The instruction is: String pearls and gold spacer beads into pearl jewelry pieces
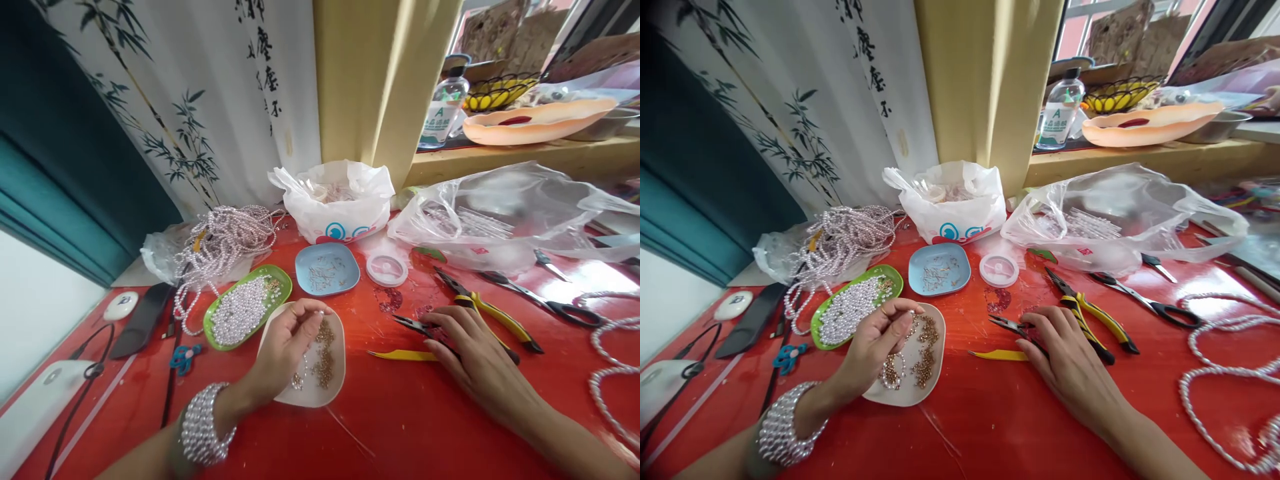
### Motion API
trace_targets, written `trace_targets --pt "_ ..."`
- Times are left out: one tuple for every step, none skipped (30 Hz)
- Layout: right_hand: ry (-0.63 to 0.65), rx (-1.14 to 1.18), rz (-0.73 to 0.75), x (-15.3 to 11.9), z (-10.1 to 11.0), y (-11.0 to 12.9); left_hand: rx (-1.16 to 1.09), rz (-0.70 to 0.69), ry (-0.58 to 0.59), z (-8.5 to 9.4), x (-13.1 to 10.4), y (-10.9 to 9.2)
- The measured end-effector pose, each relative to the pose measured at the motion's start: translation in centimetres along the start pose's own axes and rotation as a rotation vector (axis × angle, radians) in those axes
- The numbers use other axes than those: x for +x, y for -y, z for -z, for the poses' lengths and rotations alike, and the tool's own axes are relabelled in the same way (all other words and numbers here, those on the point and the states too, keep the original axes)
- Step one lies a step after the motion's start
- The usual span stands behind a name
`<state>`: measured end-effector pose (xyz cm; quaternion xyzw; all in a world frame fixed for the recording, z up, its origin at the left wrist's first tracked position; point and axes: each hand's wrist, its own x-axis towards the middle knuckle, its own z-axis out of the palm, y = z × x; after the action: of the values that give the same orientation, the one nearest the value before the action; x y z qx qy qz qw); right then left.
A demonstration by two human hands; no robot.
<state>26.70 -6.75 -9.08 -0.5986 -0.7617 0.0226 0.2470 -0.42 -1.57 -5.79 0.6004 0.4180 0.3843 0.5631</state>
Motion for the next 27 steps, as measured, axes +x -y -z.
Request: trace_targets --pt "0.011 0.080 -0.044 0.6 0.3 0.9 0.015 -0.009 -0.002 0.0 0.0 -0.1" --pt "0.050 0.171 -0.089 1.2 0.7 1.9 0.031 -0.019 -0.008 0.0 0.0 -0.2" --pt "0.100 0.270 -0.129 1.9 1.1 3.1 0.047 -0.029 -0.019 0.0 0.0 -0.3" --pt "0.173 0.369 -0.164 2.5 1.5 4.3 0.063 -0.037 -0.030 0.0 0.0 -0.4" --pt "0.260 0.463 -0.204 3.2 1.8 5.5 0.078 -0.043 -0.042 0.0 0.0 -0.5" --pt "0.334 0.558 -0.233 3.7 2.0 6.6 0.091 -0.048 -0.053 0.0 0.0 -0.6" --pt "0.374 0.627 -0.246 4.2 2.2 7.6 0.100 -0.054 -0.063 0.1 0.0 -0.7" --pt "0.404 0.681 -0.248 4.6 2.2 8.3 0.105 -0.065 -0.073 0.1 0.0 -0.7" --pt "0.422 0.726 -0.250 4.9 2.2 8.9 0.111 -0.078 -0.085 0.2 -0.1 -0.8" --pt "0.428 0.761 -0.249 5.1 2.0 9.3 0.118 -0.094 -0.096 0.2 -0.1 -0.9" --pt "0.429 0.789 -0.251 5.3 1.9 9.6 0.127 -0.111 -0.109 0.3 -0.1 -0.9" --pt "0.427 0.813 -0.255 5.5 1.7 9.7 0.137 -0.129 -0.122 0.3 -0.1 -1.0" --pt "0.424 0.833 -0.261 5.6 1.6 9.8 0.151 -0.149 -0.134 0.4 -0.1 -1.1" --pt "0.425 0.853 -0.269 5.8 1.5 9.9 0.166 -0.168 -0.146 0.4 0.0 -1.1" --pt "0.430 0.872 -0.277 5.9 1.4 10.0 0.183 -0.189 -0.156 0.5 0.0 -1.1" --pt "0.440 0.890 -0.283 6.1 1.4 10.0 0.201 -0.211 -0.165 0.5 0.1 -1.2" --pt "0.449 0.904 -0.286 6.3 1.5 10.1 0.221 -0.227 -0.172 0.6 0.1 -1.2" --pt "0.459 0.909 -0.289 6.4 1.6 10.3 0.240 -0.237 -0.177 0.7 0.1 -1.2" --pt "0.467 0.903 -0.290 6.6 1.7 10.4 0.254 -0.242 -0.183 0.8 0.2 -1.2" --pt "0.472 0.889 -0.289 6.7 1.7 10.4 0.265 -0.243 -0.189 0.8 0.2 -1.2" --pt "0.475 0.875 -0.286 6.7 1.8 10.5 0.271 -0.243 -0.195 0.9 0.2 -1.2" --pt "0.476 0.863 -0.282 6.8 1.8 10.4 0.275 -0.244 -0.201 0.9 0.3 -1.2" --pt "0.476 0.854 -0.276 6.8 1.7 10.4 0.277 -0.248 -0.208 0.9 0.3 -1.2" --pt "0.474 0.847 -0.270 6.8 1.6 10.4 0.280 -0.255 -0.215 0.9 0.4 -1.2" --pt "0.470 0.837 -0.263 6.8 1.5 10.3 0.284 -0.263 -0.222 0.9 0.4 -1.1" --pt "0.465 0.821 -0.255 6.8 1.4 10.2 0.287 -0.270 -0.227 1.0 0.5 -1.1" --pt "0.457 0.799 -0.245 6.9 1.2 10.2 0.291 -0.275 -0.232 1.0 0.5 -1.0"
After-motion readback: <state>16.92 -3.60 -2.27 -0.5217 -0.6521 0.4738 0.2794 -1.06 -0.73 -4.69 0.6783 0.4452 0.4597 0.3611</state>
